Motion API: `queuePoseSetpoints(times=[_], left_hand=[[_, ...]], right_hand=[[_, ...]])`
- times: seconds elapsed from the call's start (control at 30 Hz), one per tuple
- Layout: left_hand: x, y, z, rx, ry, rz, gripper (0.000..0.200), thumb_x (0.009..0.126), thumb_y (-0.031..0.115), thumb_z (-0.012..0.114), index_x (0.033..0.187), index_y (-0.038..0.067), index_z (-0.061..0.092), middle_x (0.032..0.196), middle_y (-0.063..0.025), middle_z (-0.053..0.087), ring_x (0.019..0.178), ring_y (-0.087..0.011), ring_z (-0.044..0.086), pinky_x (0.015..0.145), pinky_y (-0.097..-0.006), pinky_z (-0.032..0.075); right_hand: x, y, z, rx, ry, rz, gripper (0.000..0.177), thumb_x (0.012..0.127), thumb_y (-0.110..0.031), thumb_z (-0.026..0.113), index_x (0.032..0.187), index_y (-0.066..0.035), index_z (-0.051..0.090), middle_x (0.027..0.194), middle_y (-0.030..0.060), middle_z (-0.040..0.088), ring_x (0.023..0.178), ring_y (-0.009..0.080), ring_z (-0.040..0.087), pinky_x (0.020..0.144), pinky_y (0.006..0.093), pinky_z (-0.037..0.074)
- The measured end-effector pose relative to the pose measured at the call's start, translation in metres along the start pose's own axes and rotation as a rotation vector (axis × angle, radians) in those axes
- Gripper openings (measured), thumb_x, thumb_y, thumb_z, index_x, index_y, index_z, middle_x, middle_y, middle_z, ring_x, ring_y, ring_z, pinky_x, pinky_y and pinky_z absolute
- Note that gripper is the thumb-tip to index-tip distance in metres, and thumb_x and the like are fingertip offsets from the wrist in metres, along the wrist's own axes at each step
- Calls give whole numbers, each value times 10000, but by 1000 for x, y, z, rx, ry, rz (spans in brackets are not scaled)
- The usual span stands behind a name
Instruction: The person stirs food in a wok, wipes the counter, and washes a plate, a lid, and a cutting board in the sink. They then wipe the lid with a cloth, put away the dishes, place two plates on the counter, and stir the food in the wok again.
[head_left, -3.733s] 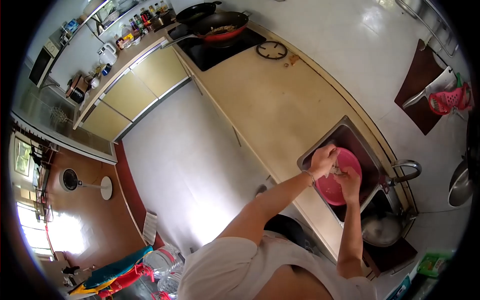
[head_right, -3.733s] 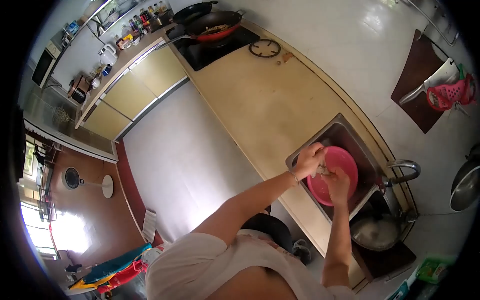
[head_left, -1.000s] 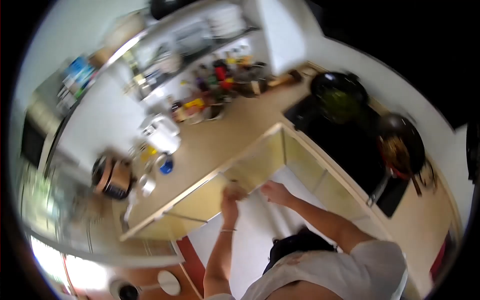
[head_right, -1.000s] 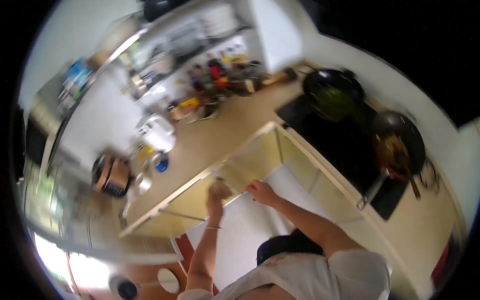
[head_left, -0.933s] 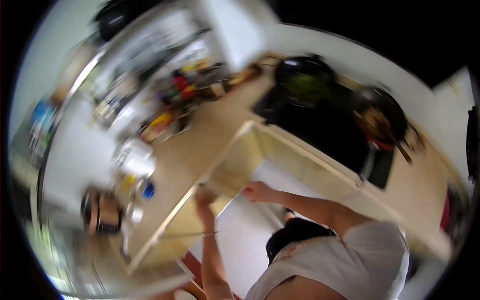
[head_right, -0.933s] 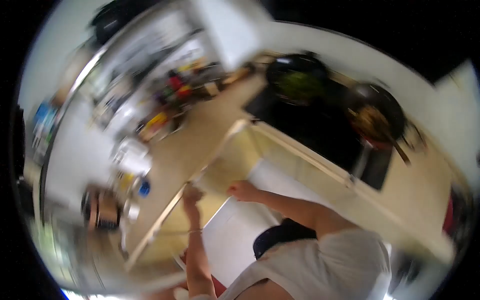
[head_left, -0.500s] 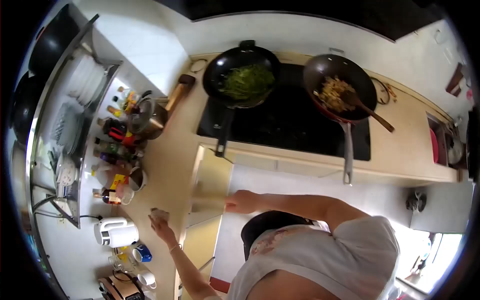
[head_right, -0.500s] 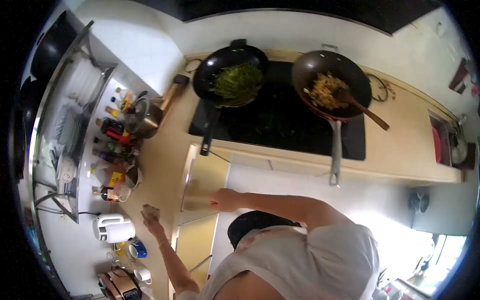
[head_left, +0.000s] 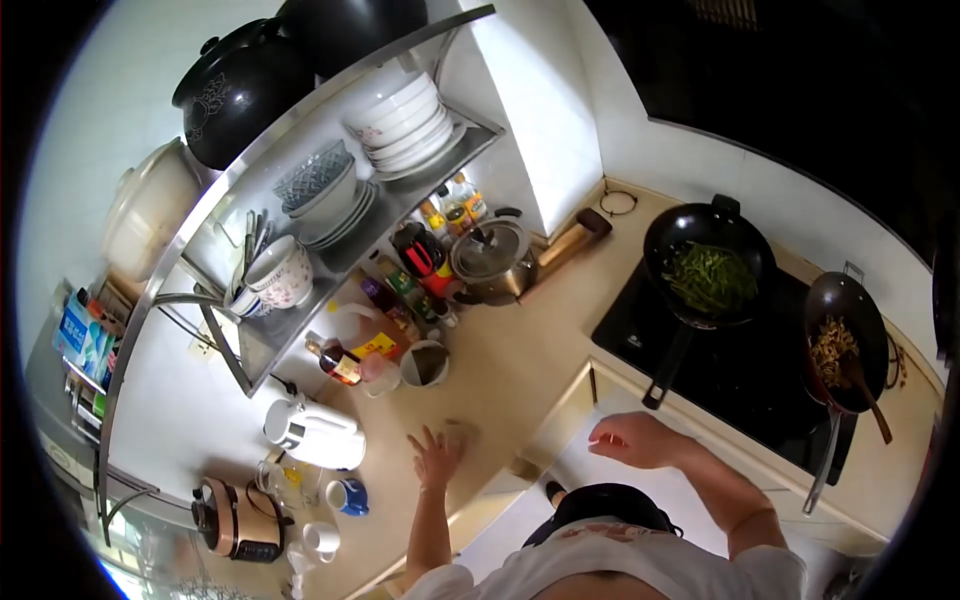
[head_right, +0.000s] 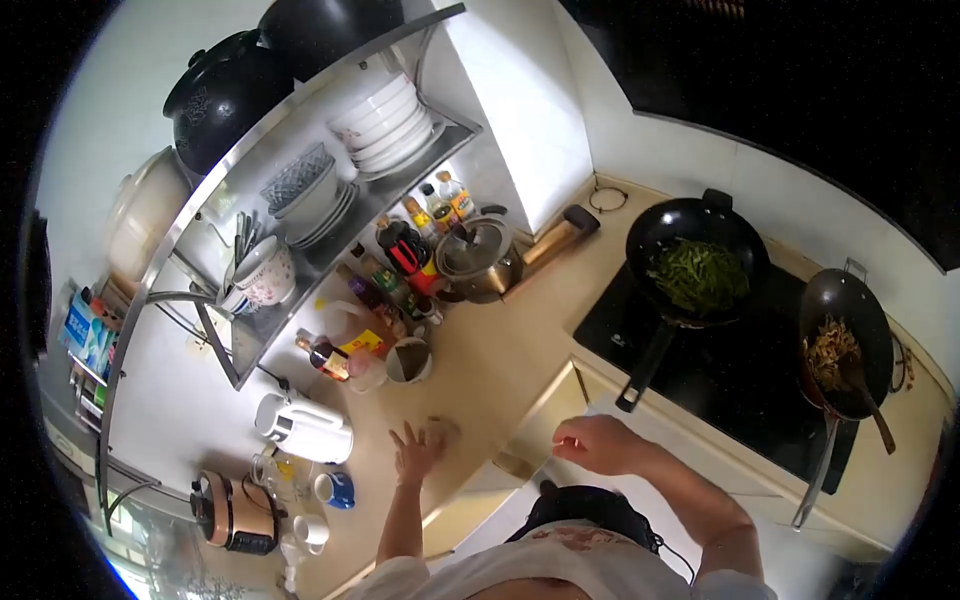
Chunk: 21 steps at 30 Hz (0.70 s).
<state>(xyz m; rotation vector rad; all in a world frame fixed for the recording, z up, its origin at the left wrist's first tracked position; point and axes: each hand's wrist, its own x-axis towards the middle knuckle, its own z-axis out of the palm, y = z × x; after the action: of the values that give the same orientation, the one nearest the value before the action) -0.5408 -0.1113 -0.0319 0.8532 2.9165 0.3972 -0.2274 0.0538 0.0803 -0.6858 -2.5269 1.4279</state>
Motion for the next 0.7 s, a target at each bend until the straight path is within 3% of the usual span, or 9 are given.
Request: queuePoseSetpoints(times=[0.07,0.13,0.17,0.27,0.33,0.4,0.47,0.53,0.7], left_hand=[[3,0,-19,25,-92,-73,593,745,390,506,1246,118,345,1238,-218,299,985,-420,417,829,-412,357],[11,-17,-23,143,224,278,423,735,278,537,1113,94,491,1187,-199,378,951,-360,465,794,-394,382],[24,-25,-34,136,224,289,423,735,278,537,1113,94,491,1187,-199,378,951,-360,465,794,-394,382],[34,-14,-61,-145,100,598,243,709,142,552,926,37,582,1008,-167,520,853,-307,522,733,-378,412],[42,-3,-63,-433,215,594,153,675,32,556,817,-8,596,776,-130,575,718,-266,550,641,-351,439],[51,4,-63,-469,206,632,147,681,21,570,819,-29,584,707,-143,571,639,-270,549,567,-331,451],[62,5,-53,-534,185,650,125,690,14,583,801,-42,578,715,-141,575,632,-249,551,550,-316,453],[71,13,-52,-504,100,680,109,714,29,581,790,-49,573,719,-137,577,622,-242,554,547,-312,448],[102,40,-43,-382,24,692,144,777,73,528,803,-63,572,703,-132,581,637,-198,544,589,-300,441]], right_hand=[[28,-24,-19,-66,20,-99,187,780,-227,558,872,-65,570,744,77,583,656,157,551,587,269,434],[62,-33,-37,-31,84,-240,172,783,-202,557,889,-67,564,750,77,577,649,135,549,574,257,433],[89,-49,-47,-14,84,-186,163,783,-191,555,891,-68,564,752,75,575,649,123,545,571,251,432],[132,-71,-66,96,75,-83,188,797,-224,533,884,-60,562,748,69,578,643,109,538,571,256,430],[171,-63,-61,-77,20,-219,321,814,-330,481,857,-22,559,710,70,580,598,130,534,556,308,429],[190,-78,-53,-97,30,-346,316,783,-323,498,723,-18,559,569,69,551,529,159,528,513,329,411],[223,-70,-32,-107,19,-396,327,735,-306,524,590,-14,552,530,113,536,519,222,530,513,348,407],[251,-59,-12,-88,95,-512,344,727,-323,530,597,-5,558,544,156,525,539,302,517,530,387,397],[259,-57,-2,-46,69,-496,299,682,-286,533,548,-23,581,535,130,552,542,268,532,544,373,406]])
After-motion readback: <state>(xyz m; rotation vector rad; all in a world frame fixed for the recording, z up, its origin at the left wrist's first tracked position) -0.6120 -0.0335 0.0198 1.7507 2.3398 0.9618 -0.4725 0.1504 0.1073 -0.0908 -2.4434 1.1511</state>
